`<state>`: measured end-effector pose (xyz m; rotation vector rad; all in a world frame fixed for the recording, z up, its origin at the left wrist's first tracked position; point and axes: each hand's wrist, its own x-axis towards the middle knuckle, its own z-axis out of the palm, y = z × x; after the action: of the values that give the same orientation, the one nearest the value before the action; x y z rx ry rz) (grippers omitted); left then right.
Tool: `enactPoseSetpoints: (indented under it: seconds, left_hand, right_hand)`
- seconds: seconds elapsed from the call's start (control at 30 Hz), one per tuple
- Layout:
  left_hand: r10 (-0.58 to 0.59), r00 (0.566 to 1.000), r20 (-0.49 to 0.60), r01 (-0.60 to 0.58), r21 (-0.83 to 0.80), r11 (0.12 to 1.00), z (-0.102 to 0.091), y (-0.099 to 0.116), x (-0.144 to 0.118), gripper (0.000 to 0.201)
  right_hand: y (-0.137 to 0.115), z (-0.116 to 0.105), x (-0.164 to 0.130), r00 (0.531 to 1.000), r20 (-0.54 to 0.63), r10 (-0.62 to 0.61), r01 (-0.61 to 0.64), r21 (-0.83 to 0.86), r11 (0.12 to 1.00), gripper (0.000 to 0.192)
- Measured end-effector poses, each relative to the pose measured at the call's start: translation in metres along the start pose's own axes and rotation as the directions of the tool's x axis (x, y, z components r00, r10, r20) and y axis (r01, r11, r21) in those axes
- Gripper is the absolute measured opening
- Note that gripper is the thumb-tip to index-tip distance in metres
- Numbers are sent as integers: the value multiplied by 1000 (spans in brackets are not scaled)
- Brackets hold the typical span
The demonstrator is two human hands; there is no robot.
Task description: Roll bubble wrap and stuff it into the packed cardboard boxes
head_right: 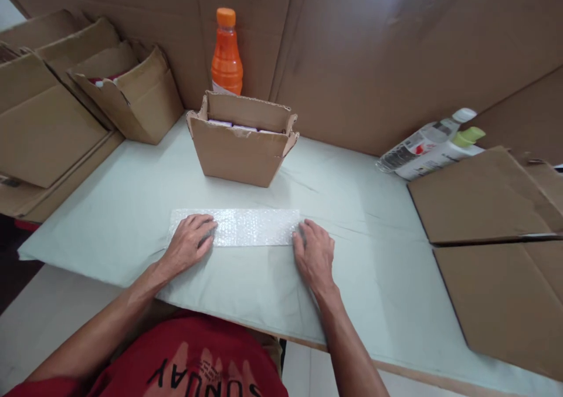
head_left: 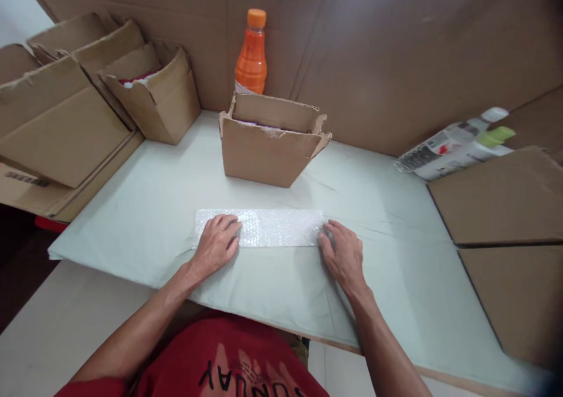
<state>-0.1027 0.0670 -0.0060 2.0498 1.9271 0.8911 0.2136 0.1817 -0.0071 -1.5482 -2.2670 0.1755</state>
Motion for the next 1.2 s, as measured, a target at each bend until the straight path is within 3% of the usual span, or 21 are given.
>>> enactPoseSetpoints:
  seconds: [0.17,0.3,0.43,0.53,0.63,0.73,0.8,0.83,0.9,1.0,1.1,1.2]
  left_hand:
    - [36,999,-34,-36,9,999,5,28,6,34]
    - [122,990,68,-120,-38,992,19,57,16,36]
    - [114,974,194,-100,-80,992,32,66,25,34]
    - [52,989,142,-15,-254,967,32,67,24,34]
    - [-137,983,123,183,-557,810,17,68,20,33]
    - [-291,923,254,372,-785,496,-7,67,18,52]
    - [-332,896,294,405,-848,342,-22,63,18,64]
    - [-352,889,294,408,-858,312,-28,59,18,65]
    - [-423,868,259,415,-847,334,-36,49,19,56]
    - [-516,843,155,452,-725,520,-40,29,21,34]
    - [-554,830,66,527,-418,740,-41,12,20,39]
    - [-600,797,69,604,-49,796,-41,3,18,52]
  right_hand:
    - [-4,7,13,996,14,91,-91,0,996,34]
    - [-10,12,20,987,-15,161,-156,186,970,24]
    - [-9,-6,15,956,-2,293,-256,476,842,32]
    - [-22,-27,8,954,18,300,-236,664,710,47]
    - [-55,-39,2,976,40,216,-172,751,637,58]
    - [-100,-36,3,998,50,28,-57,770,635,60]
    - [-128,-28,7,985,76,-157,40,779,625,63]
    - [-140,-23,9,965,100,-242,72,787,613,65]
    - [-155,-17,13,924,146,-354,98,804,586,64]
    - [-157,-12,18,924,142,-356,102,804,586,45]
    - [-145,-6,24,952,114,-283,109,739,665,27]
    - [-132,7,29,947,134,-291,153,609,779,23]
